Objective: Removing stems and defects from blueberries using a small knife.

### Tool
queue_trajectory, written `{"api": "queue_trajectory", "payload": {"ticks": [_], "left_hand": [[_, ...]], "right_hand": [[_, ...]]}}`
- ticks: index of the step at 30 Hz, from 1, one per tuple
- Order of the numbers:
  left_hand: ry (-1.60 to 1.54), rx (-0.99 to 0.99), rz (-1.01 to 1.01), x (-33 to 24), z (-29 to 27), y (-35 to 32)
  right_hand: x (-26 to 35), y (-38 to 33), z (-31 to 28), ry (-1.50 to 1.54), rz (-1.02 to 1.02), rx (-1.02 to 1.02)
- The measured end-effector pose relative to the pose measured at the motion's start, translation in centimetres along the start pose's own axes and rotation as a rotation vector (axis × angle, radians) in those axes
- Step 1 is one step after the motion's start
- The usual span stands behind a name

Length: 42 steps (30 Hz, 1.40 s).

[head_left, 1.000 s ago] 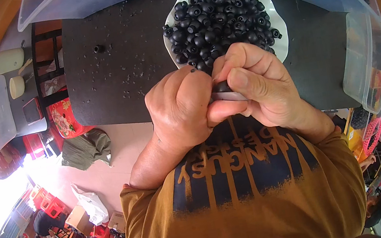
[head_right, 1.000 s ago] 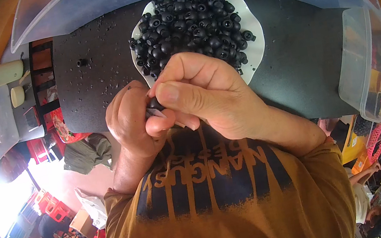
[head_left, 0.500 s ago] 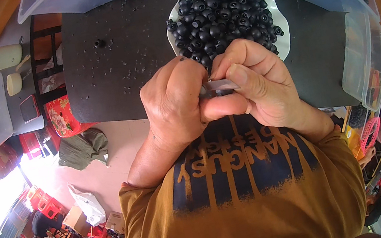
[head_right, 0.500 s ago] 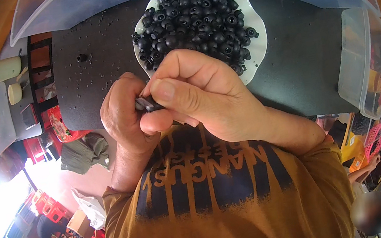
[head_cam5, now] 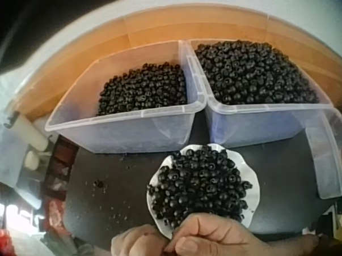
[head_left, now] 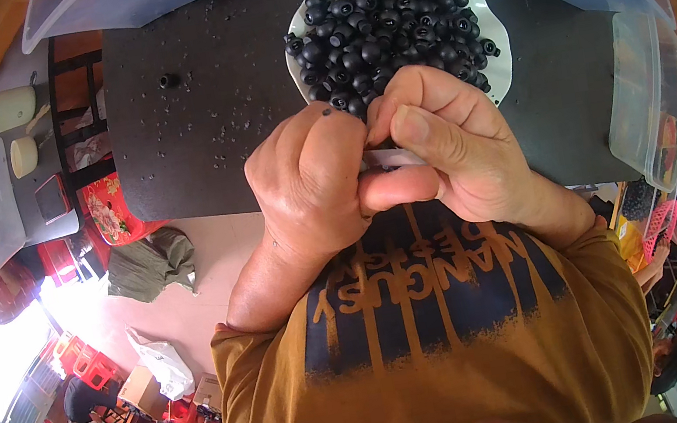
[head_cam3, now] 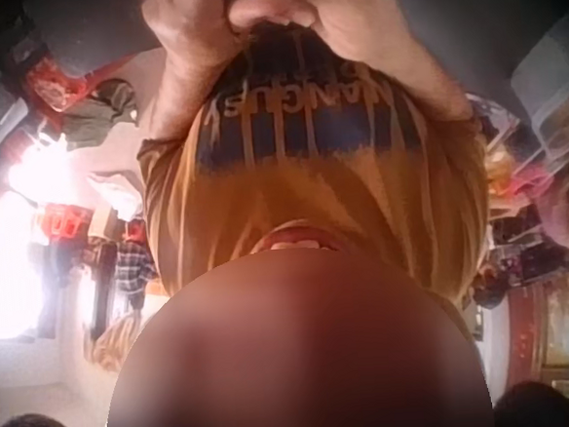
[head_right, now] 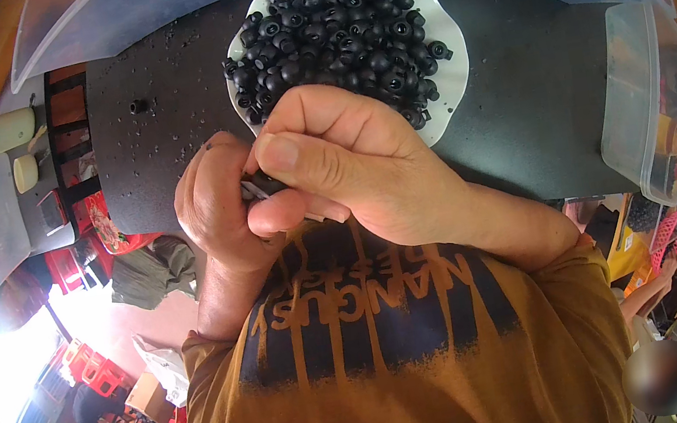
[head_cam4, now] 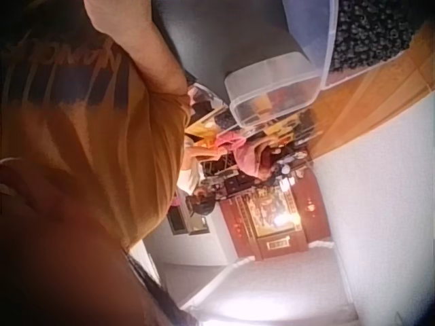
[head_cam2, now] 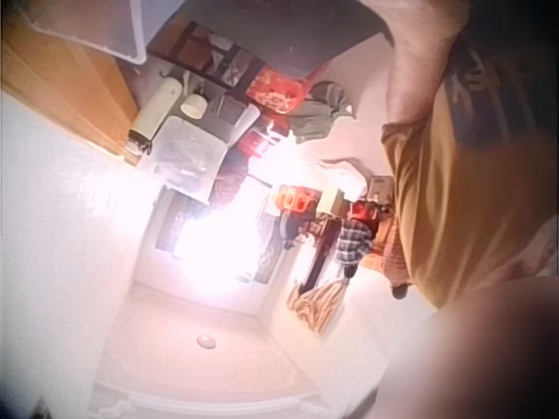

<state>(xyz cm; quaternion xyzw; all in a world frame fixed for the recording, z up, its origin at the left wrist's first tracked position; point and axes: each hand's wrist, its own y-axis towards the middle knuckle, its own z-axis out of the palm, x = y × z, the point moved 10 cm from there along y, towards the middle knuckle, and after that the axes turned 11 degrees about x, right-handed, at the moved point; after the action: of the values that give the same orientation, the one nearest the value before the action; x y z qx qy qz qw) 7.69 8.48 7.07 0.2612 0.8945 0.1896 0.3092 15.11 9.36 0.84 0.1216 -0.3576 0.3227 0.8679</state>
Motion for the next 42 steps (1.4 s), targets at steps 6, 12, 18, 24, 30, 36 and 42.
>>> {"api": "queue_trajectory", "payload": {"ticks": [6, 12, 18, 24, 30, 36, 42], "left_hand": [[0.05, -0.01, 0.045, -0.5, 0.0, -0.5], [-0.008, 0.001, -0.041, 0.7, -0.5, -0.2], [-0.003, -0.015, 0.014, 0.6, -0.3, 0.0], [0.049, -0.034, 0.051, 0.2, 0.0, 0.1], [0.073, -0.085, 0.086, -0.2, -0.3, -0.2], [0.061, -0.059, 0.021, -0.3, -1.1, -0.2], [-0.188, 0.074, -0.188, 1.4, -1.1, -1.2]], "right_hand": [[0.9, -0.4, 0.3, -0.073, -0.037, -0.002], [0.3, -0.5, 0.2, -0.018, 0.0, 0.008], [0.2, -0.3, -0.1, -0.038, -0.008, -0.004], [0.3, -0.1, 0.0, 0.018, -0.005, -0.044], [-0.2, -0.2, 0.2, 0.135, 0.06, -0.037], [1.2, 0.3, 0.9, 0.056, 0.024, -0.041], [11.7, 3.3, 1.7, -0.656, -0.213, -0.114]]}}
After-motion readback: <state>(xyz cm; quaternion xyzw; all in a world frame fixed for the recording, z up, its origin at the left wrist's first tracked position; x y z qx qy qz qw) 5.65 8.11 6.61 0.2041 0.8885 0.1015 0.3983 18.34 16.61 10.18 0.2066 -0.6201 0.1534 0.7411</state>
